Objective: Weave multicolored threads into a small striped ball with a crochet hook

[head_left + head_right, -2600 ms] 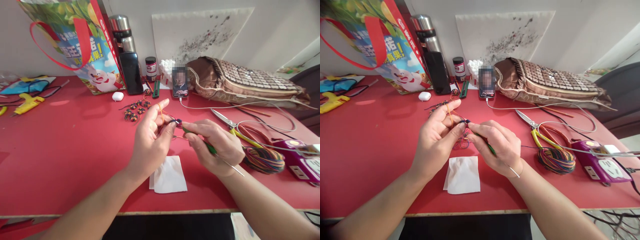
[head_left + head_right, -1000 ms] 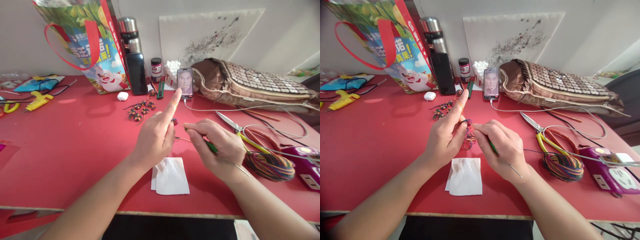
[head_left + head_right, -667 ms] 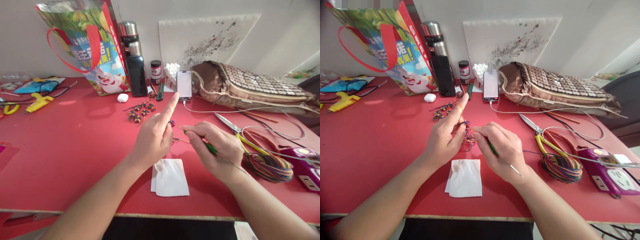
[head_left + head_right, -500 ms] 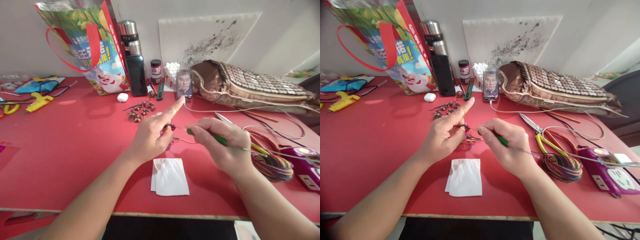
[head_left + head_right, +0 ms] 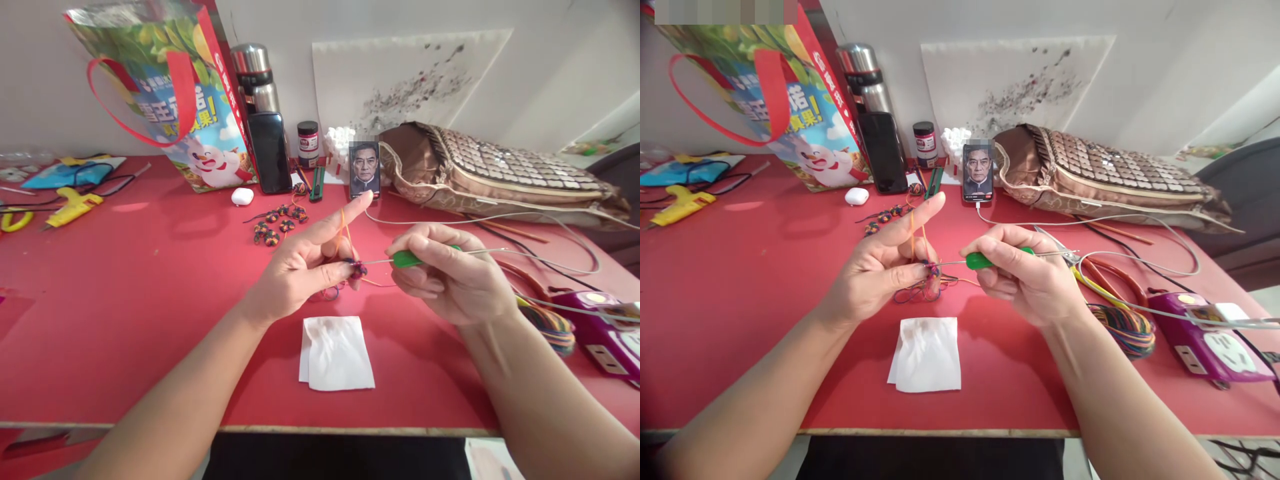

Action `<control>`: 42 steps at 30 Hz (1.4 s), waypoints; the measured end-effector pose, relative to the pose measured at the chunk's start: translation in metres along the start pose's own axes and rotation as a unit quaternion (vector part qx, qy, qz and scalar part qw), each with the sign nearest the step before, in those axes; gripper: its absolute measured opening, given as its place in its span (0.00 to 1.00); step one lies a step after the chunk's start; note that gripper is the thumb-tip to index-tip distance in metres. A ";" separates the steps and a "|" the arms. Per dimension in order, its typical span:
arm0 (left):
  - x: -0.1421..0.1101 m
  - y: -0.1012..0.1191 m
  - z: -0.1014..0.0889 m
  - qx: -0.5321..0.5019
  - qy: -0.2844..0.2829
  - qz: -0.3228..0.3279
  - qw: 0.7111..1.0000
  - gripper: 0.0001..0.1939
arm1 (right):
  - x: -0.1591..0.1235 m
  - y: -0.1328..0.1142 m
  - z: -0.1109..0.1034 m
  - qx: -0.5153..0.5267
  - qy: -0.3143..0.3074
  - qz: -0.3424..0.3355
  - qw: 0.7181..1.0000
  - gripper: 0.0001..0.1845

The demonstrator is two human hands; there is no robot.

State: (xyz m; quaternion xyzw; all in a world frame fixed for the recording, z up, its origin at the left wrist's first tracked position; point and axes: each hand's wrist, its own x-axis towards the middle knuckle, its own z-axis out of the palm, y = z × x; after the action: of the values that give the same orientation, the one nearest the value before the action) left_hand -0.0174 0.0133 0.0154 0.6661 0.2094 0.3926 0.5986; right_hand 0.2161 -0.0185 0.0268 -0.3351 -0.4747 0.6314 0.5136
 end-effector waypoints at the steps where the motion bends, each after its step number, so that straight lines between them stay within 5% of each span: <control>1: 0.000 -0.002 0.000 0.001 -0.003 -0.002 1.000 0.36 | -0.001 0.002 0.002 0.011 0.000 0.003 1.000 0.18; 5: -0.001 -0.010 0.005 0.006 -0.004 0.021 1.000 0.34 | -0.004 0.011 0.014 0.040 0.001 -0.035 0.999 0.15; 11: -0.003 -0.007 0.015 0.042 0.107 0.047 0.992 0.32 | -0.004 0.019 0.024 0.004 0.085 -0.120 0.989 0.13; 23: 0.002 -0.003 0.021 0.118 0.158 0.082 0.977 0.26 | -0.002 0.022 0.022 0.002 0.098 -0.105 0.990 0.15; 42: 0.002 0.001 0.022 0.017 0.202 -0.013 0.979 0.42 | -0.003 0.028 0.029 0.028 0.102 -0.133 0.985 0.11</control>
State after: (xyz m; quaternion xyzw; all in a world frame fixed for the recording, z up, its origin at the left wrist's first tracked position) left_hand 0.0008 0.0001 0.0176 0.5805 0.3412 0.5079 0.5372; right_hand 0.1813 -0.0294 0.0093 -0.3169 -0.4422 0.5330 0.6480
